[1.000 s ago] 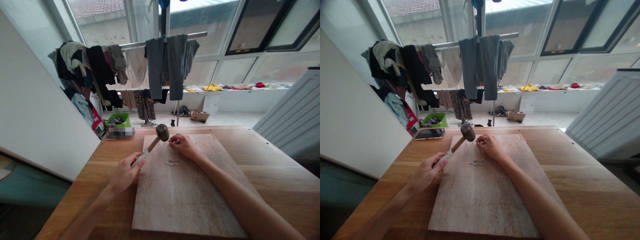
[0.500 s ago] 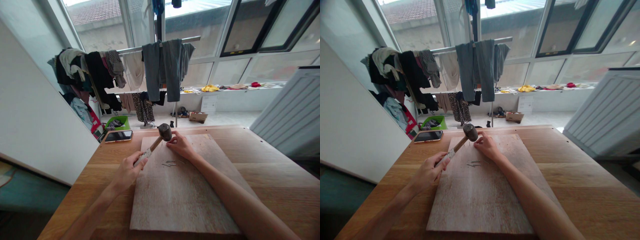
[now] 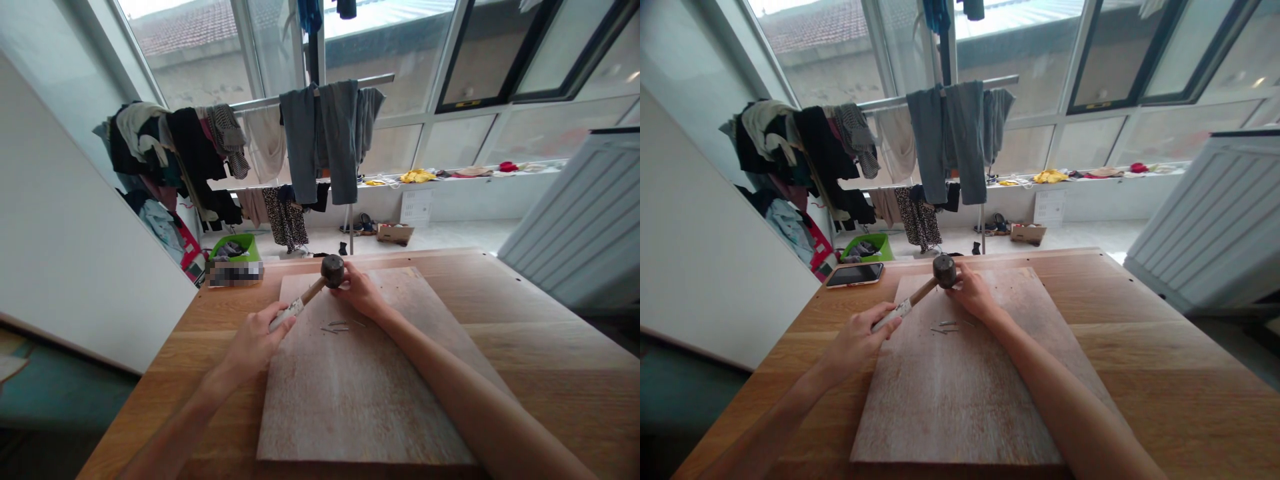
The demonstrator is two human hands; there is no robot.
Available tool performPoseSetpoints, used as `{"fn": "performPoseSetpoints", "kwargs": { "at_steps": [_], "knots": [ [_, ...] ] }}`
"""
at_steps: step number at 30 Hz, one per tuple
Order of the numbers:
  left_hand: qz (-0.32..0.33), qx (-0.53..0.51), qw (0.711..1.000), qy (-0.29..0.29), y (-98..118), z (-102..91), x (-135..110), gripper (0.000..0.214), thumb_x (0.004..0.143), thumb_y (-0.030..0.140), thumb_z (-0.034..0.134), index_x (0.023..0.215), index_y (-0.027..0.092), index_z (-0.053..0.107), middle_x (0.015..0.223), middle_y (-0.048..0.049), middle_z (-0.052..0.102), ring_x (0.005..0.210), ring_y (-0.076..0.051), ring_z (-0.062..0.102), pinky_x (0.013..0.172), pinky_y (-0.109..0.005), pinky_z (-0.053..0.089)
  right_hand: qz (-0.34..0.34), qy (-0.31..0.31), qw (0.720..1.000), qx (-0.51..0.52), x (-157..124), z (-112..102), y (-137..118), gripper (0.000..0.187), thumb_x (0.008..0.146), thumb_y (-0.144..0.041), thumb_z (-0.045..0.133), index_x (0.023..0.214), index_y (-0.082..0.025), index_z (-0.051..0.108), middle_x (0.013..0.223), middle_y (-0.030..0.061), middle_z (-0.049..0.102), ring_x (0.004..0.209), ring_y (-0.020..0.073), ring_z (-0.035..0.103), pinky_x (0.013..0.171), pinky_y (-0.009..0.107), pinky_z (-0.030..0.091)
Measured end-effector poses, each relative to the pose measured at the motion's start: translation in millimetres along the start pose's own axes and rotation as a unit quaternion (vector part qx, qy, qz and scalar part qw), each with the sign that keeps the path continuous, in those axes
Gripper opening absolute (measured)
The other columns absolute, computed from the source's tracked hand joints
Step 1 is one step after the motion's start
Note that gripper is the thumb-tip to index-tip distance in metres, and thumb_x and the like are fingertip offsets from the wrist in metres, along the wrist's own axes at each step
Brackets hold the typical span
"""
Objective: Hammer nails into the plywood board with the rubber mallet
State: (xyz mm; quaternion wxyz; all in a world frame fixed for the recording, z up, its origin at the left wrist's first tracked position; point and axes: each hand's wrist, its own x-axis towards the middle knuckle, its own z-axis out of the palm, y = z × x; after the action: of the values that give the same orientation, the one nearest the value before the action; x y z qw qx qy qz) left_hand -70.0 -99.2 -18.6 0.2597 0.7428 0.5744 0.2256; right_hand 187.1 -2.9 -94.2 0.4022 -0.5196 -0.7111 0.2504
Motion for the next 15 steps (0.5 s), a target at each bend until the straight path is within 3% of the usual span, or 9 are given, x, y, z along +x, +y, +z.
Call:
{"fn": "performPoseSetpoints", "kwargs": {
  "at_steps": [3, 6, 9, 12, 15],
  "knots": [
    [0.004, -0.012, 1.000, 0.011, -1.7, -0.9, -1.3, 0.043, 0.093, 0.050, 0.051, 0.115, 0.018, 0.070, 0.097, -0.0050, 0.075, 0.084, -0.021, 0.069, 0.074, -0.027, 0.049, 0.012, 0.005, 1.000, 0.003, 1.3, -1.2, -0.5, 0.051, 0.073, -0.013, 0.073, 0.120, -0.022, 0.054, 0.093, 0.0047, 0.078, 0.083, 0.0206, 0.072, 0.075, 0.031, 0.049],
    [0.009, -0.020, 0.999, 0.024, -6.7, -3.1, -3.1, 0.043, 0.093, 0.051, 0.052, 0.116, 0.019, 0.070, 0.104, -0.0062, 0.076, 0.091, -0.022, 0.070, 0.078, -0.028, 0.051, 0.020, -0.004, 1.000, 0.002, 1.2, -13.7, -4.7, 0.038, 0.074, -0.016, 0.073, 0.107, -0.020, 0.056, 0.087, 0.0032, 0.074, 0.076, 0.0177, 0.068, 0.072, 0.030, 0.049],
    [0.000, -0.020, 0.999, 0.026, -12.8, -5.2, -5.4, 0.041, 0.093, 0.051, 0.052, 0.113, 0.019, 0.071, 0.095, -0.0050, 0.076, 0.084, -0.022, 0.070, 0.071, -0.027, 0.051, -0.027, -0.100, 0.994, -0.031, -6.1, -34.6, -18.1, 0.020, 0.076, -0.018, 0.070, 0.091, -0.020, 0.057, 0.080, 0.0019, 0.069, 0.071, 0.0160, 0.063, 0.067, 0.028, 0.047],
    [-0.016, -0.041, 0.998, 0.034, -17.6, -3.9, -7.2, 0.044, 0.093, 0.054, 0.052, 0.114, 0.019, 0.070, 0.081, -0.0033, 0.072, 0.071, -0.020, 0.067, 0.058, -0.024, 0.049, -0.104, -0.234, 0.960, -0.111, -18.8, -48.0, -39.8, 0.016, 0.076, -0.015, 0.068, 0.090, -0.019, 0.061, 0.089, 0.0055, 0.069, 0.080, 0.0181, 0.062, 0.070, 0.028, 0.045],
    [-0.020, -0.079, 0.996, 0.040, -20.0, -0.2, -7.8, 0.047, 0.093, 0.057, 0.052, 0.114, 0.019, 0.070, 0.075, -0.0020, 0.069, 0.063, -0.018, 0.064, 0.051, -0.023, 0.046, -0.126, -0.284, 0.928, -0.206, -28.0, -45.1, -58.4, 0.019, 0.074, -0.010, 0.064, 0.092, -0.018, 0.065, 0.096, 0.0095, 0.069, 0.086, 0.0207, 0.060, 0.072, 0.029, 0.042]
  ]
}}
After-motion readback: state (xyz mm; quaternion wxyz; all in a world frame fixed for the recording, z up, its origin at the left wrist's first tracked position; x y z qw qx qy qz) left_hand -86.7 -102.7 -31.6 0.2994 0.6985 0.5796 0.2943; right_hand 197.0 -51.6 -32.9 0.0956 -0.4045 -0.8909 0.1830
